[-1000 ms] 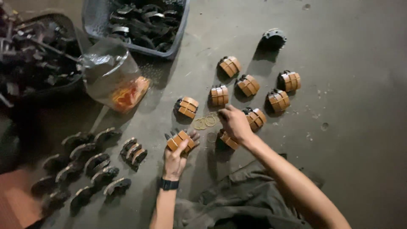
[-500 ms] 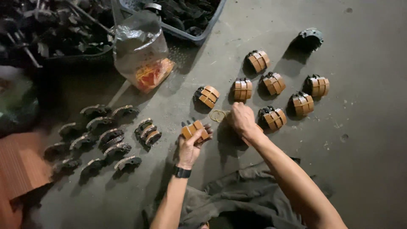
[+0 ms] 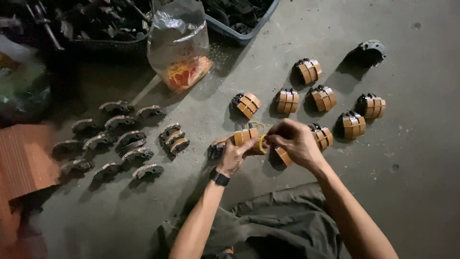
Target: Grouping motorcycle brake shoes together and securing them with rubber bands.
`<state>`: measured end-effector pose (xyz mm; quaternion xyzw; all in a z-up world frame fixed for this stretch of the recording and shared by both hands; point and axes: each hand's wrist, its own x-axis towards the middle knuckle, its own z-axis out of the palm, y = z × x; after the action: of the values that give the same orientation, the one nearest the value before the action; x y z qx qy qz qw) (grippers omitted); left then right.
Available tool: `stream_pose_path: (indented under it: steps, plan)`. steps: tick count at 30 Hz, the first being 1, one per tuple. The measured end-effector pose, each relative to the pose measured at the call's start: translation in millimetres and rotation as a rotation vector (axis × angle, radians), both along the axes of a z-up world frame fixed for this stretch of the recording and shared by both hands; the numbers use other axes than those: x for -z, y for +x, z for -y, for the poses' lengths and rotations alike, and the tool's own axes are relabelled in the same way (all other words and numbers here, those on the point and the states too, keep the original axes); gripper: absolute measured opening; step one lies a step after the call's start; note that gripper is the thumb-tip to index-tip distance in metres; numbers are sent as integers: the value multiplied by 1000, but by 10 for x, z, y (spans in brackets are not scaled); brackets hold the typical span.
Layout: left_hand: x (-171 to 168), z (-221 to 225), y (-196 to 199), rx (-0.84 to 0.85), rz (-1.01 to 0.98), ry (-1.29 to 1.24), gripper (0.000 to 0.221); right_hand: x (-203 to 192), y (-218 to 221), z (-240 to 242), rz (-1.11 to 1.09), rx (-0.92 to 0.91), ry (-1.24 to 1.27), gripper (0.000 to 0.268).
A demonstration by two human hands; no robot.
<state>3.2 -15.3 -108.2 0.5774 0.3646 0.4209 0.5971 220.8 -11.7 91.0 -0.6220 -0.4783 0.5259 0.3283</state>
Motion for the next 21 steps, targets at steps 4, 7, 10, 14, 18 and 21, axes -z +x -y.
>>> stream_pose_path:
  steps: [4, 7, 10, 14, 18, 21]
  plan:
    - [-377, -53, 85, 67, 58, -28, 35, 59, -79, -1, 123, -44, -10, 14]
    - [-408, -60, 96, 83, 209, -529, 45, 216, -9, 92, 176, -20, 100, 16]
    - [-542, -76, 104, 68, -24, -323, 47, 207, 122, 229, -667, 198, -35, 16]
    - [-824, -66, 64, 130, 471, -552, 40, 184, 380, 346, -310, 39, -280, 20]
    - [-1219, -80, 152, 647, 638, -750, 38, -9, 443, 74, -179, -33, -68, 19]
    - [-2028, -35, 394, 886, 313, -610, 46, -164, 198, -280, -192, -399, -38, 19]
